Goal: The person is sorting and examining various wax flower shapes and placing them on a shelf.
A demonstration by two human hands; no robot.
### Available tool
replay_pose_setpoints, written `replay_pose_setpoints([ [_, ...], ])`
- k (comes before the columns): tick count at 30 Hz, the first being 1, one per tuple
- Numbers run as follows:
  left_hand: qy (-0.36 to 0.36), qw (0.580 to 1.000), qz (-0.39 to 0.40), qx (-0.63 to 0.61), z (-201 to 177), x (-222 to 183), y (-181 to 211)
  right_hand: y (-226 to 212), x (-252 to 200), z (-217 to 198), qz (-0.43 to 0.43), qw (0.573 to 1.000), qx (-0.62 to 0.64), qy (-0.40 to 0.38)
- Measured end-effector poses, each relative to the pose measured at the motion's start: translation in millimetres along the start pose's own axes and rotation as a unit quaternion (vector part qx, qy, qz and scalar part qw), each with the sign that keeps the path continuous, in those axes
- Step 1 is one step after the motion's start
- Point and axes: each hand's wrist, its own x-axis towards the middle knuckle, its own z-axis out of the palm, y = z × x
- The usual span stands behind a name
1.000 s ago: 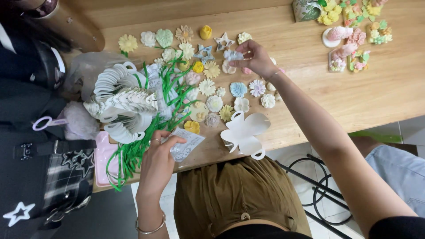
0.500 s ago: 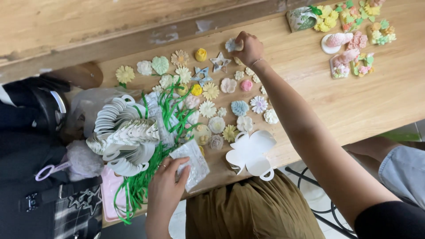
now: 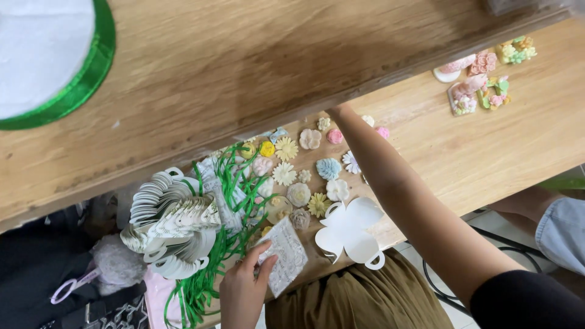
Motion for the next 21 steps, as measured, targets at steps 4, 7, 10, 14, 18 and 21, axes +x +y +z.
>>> replay_pose_setpoints([
  [4,0.021,1.000,0.011,-0.010,7,5,-6,-63,3,-43,0.060,0.994,-0.083,-0.035],
  [7,-0.007,1.000,-0.006,0.015,2,4,0,-114,-8,-63,0.107,0.982,-0.140,-0.068],
  [10,0.064,0.983,0.159,-0.064,-2,7,10,-163,-39,-75,0.147,0.964,-0.198,-0.097],
  [14,0.047,0.982,0.133,-0.127,-9,16,41,-209,-70,-93,0.138,0.981,-0.133,-0.012],
  [18,0.095,0.920,0.186,-0.331,-2,26,70,-285,-144,-134,0.251,0.876,0.410,-0.034],
  [21,0.090,0.894,0.156,-0.409,0,25,100,-358,-190,-176,0.254,0.701,0.664,-0.065],
])
